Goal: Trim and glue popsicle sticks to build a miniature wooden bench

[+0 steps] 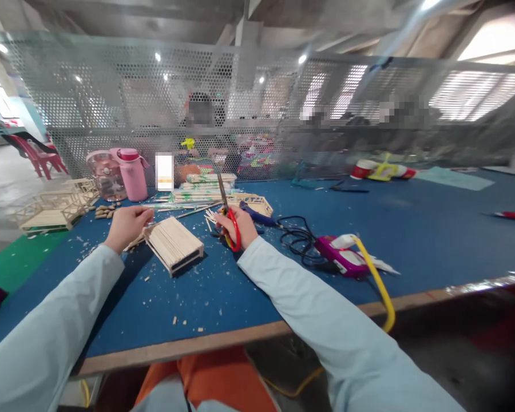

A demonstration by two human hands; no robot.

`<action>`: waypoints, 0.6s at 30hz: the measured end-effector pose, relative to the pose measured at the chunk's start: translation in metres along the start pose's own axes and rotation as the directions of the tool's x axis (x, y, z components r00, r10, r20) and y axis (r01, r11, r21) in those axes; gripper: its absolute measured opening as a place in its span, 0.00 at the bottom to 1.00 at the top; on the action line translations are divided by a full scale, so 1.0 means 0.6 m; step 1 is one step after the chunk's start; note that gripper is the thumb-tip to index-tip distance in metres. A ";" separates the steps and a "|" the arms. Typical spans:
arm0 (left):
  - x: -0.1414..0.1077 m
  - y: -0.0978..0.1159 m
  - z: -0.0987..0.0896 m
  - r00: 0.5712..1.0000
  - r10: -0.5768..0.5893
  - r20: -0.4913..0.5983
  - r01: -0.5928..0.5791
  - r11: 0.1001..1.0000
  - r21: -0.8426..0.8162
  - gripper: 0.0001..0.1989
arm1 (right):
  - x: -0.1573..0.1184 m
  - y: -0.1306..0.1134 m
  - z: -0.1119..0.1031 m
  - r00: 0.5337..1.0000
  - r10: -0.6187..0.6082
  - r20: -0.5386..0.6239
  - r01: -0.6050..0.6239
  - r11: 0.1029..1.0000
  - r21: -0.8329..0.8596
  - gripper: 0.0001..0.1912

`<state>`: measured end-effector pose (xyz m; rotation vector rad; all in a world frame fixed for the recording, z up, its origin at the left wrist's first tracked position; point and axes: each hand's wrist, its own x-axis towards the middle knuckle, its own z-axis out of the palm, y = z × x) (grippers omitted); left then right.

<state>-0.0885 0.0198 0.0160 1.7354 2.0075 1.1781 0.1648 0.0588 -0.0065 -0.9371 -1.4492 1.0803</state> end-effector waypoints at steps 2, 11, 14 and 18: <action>0.016 0.003 0.014 0.997 -0.009 0.073 0.013 0.998 -0.055 0.15 | -0.006 -0.003 0.003 1.000 -0.003 0.017 0.003 1.000 -0.007 0.19; -0.006 -0.002 0.046 0.936 -0.086 0.342 0.198 0.931 -0.306 0.15 | -0.023 -0.010 0.013 0.995 -0.006 0.096 0.009 1.000 -0.027 0.19; -0.014 -0.003 0.045 0.946 -0.140 0.291 0.261 0.864 -0.431 0.15 | -0.020 -0.012 0.012 0.997 -0.046 0.060 0.047 0.999 -0.005 0.19; -0.031 0.005 0.045 0.955 -0.204 0.214 0.294 0.732 -0.615 0.14 | -0.014 -0.014 0.008 0.993 -0.119 -0.026 0.120 0.992 0.027 0.19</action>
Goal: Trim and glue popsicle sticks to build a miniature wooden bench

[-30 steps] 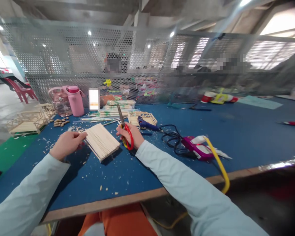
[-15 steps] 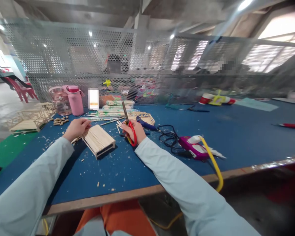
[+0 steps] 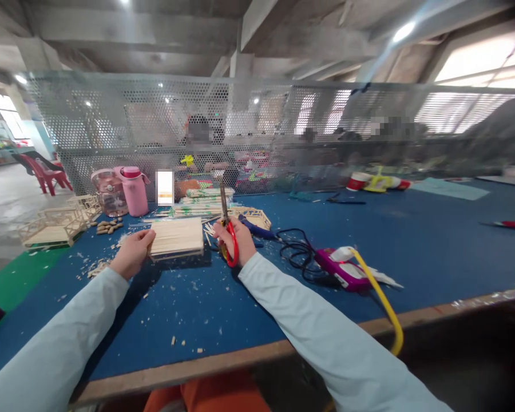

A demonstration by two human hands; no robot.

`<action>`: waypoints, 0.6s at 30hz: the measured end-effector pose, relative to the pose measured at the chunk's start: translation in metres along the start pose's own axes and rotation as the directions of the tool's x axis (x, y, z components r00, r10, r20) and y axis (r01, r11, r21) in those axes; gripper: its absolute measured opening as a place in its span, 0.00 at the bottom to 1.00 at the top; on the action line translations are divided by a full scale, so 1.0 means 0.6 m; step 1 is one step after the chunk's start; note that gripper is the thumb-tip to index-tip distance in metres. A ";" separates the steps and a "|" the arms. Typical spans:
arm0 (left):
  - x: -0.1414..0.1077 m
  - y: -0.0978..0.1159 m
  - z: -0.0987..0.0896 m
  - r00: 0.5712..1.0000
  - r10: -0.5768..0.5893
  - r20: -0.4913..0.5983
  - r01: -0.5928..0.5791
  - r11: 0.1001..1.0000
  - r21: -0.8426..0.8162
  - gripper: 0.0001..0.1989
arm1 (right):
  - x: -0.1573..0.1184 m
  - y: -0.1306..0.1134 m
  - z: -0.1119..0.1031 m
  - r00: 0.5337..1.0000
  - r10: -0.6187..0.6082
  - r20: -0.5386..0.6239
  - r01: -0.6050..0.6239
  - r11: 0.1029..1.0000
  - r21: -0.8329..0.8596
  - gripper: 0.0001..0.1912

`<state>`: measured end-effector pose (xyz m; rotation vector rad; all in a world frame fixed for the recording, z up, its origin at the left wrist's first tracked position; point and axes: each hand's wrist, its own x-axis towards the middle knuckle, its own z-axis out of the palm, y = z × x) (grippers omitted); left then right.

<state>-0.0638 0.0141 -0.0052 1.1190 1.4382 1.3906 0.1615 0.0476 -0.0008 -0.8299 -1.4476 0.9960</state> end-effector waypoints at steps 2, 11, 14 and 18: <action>-0.013 0.000 0.007 1.000 -0.010 -0.011 0.009 0.996 -0.091 0.14 | 0.002 0.001 0.000 1.000 -0.020 -0.010 0.020 0.999 0.031 0.21; -0.053 0.005 0.041 1.000 0.024 0.004 -0.022 0.950 -0.312 0.22 | 0.003 0.009 0.004 0.982 0.085 -0.170 -0.060 0.987 0.146 0.22; -0.066 0.012 0.048 0.997 0.063 0.037 -0.046 0.938 -0.344 0.23 | 0.006 0.013 0.001 0.966 0.182 -0.182 -0.138 0.963 0.232 0.24; -0.080 0.017 0.054 0.993 0.058 0.100 -0.022 0.945 -0.327 0.23 | 0.011 0.018 -0.001 0.963 0.224 -0.147 -0.175 0.942 0.288 0.25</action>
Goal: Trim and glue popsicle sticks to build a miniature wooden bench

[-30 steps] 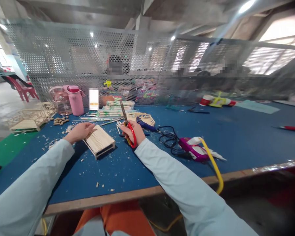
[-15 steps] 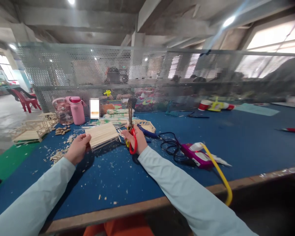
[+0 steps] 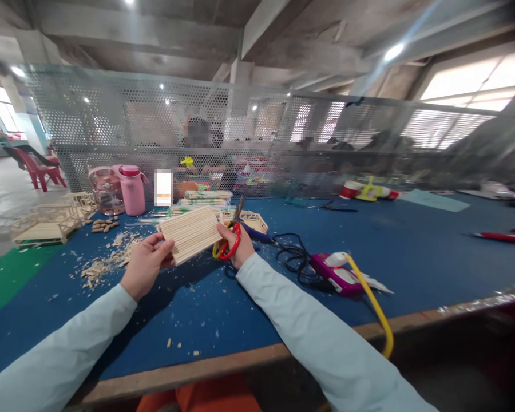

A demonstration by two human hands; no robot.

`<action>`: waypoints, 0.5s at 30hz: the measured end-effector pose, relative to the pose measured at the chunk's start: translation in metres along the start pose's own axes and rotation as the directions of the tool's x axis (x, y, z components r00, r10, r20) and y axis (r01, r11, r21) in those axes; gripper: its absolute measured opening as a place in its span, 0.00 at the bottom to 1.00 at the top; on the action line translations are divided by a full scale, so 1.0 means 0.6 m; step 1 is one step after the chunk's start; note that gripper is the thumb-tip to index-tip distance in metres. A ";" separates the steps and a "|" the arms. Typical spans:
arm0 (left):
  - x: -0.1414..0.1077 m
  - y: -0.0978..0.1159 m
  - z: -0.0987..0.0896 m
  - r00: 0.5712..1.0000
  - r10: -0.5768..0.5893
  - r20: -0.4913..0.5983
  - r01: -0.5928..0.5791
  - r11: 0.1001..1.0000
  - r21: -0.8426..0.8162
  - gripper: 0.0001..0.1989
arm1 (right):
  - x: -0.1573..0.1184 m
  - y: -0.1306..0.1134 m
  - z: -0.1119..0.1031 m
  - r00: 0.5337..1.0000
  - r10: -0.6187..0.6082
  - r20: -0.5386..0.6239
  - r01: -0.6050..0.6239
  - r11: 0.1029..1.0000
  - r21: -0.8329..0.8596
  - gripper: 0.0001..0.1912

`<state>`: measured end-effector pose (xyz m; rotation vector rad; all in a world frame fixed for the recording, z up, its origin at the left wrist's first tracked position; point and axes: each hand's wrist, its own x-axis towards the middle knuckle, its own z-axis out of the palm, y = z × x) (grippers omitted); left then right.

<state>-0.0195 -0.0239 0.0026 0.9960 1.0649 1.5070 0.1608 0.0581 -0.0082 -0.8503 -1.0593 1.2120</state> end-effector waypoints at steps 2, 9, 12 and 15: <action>-0.003 0.000 0.001 1.000 0.005 0.005 -0.005 1.000 0.007 0.22 | 0.001 0.000 0.000 0.999 0.035 0.019 -0.036 0.999 0.017 0.25; 0.004 0.001 -0.002 1.000 -0.002 -0.030 0.001 1.000 -0.017 0.23 | 0.000 -0.002 0.001 0.995 0.091 0.042 -0.092 0.996 0.019 0.24; 0.007 0.001 -0.004 0.998 -0.039 -0.051 0.035 0.997 -0.071 0.23 | -0.001 -0.002 0.002 0.996 0.081 0.042 -0.082 0.997 0.013 0.24; 0.014 0.001 -0.010 0.997 -0.036 -0.075 0.032 0.998 -0.052 0.23 | -0.004 -0.001 0.004 0.996 0.075 0.055 -0.075 0.997 0.004 0.24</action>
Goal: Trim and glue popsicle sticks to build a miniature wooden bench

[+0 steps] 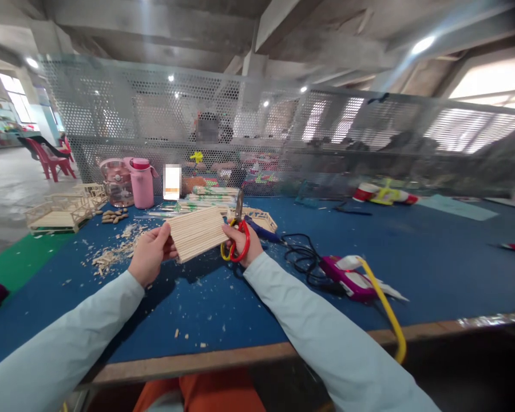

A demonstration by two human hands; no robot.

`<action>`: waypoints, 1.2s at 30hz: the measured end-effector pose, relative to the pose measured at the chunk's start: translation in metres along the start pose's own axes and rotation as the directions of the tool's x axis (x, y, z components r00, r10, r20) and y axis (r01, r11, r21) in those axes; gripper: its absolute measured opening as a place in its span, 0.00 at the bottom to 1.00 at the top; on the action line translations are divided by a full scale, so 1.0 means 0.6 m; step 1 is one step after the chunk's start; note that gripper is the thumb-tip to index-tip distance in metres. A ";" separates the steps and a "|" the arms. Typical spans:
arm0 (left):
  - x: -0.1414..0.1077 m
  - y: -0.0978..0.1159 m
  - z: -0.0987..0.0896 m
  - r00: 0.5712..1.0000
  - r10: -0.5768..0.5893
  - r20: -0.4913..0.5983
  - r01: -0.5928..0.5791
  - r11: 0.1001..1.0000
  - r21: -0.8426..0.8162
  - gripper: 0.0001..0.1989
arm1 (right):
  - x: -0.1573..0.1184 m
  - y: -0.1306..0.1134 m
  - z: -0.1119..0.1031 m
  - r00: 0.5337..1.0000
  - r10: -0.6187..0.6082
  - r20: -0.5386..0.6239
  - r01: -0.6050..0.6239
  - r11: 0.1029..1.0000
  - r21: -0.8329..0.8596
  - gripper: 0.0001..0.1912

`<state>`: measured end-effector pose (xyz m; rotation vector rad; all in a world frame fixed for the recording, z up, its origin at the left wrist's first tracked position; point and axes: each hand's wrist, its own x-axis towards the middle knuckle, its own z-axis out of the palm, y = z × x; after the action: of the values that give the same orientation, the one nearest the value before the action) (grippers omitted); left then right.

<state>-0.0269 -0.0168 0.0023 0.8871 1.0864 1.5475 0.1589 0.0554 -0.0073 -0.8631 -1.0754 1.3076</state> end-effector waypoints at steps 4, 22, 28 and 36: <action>0.007 0.008 -0.006 0.999 0.047 0.001 -0.047 0.999 0.016 0.21 | -0.002 0.003 0.002 0.999 0.043 0.032 -0.044 0.999 0.015 0.22; 0.018 0.043 -0.051 0.783 0.466 0.411 -0.618 0.654 0.436 0.38 | 0.001 -0.013 -0.012 0.823 0.335 0.460 -0.384 0.923 0.016 0.16; -0.044 0.047 -0.006 0.771 0.485 0.413 -0.613 0.742 0.272 0.19 | -0.015 0.015 0.005 0.737 0.390 0.552 -0.430 0.901 -0.063 0.18; -0.051 0.045 0.007 0.835 0.516 0.191 -0.550 0.792 0.264 0.12 | -0.016 0.014 0.017 0.867 0.292 0.404 -0.254 0.956 -0.148 0.24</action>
<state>-0.0250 -0.0481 0.0286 1.5900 1.0664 1.7781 0.1472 0.0456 -0.0134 -0.8403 -1.3952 1.7519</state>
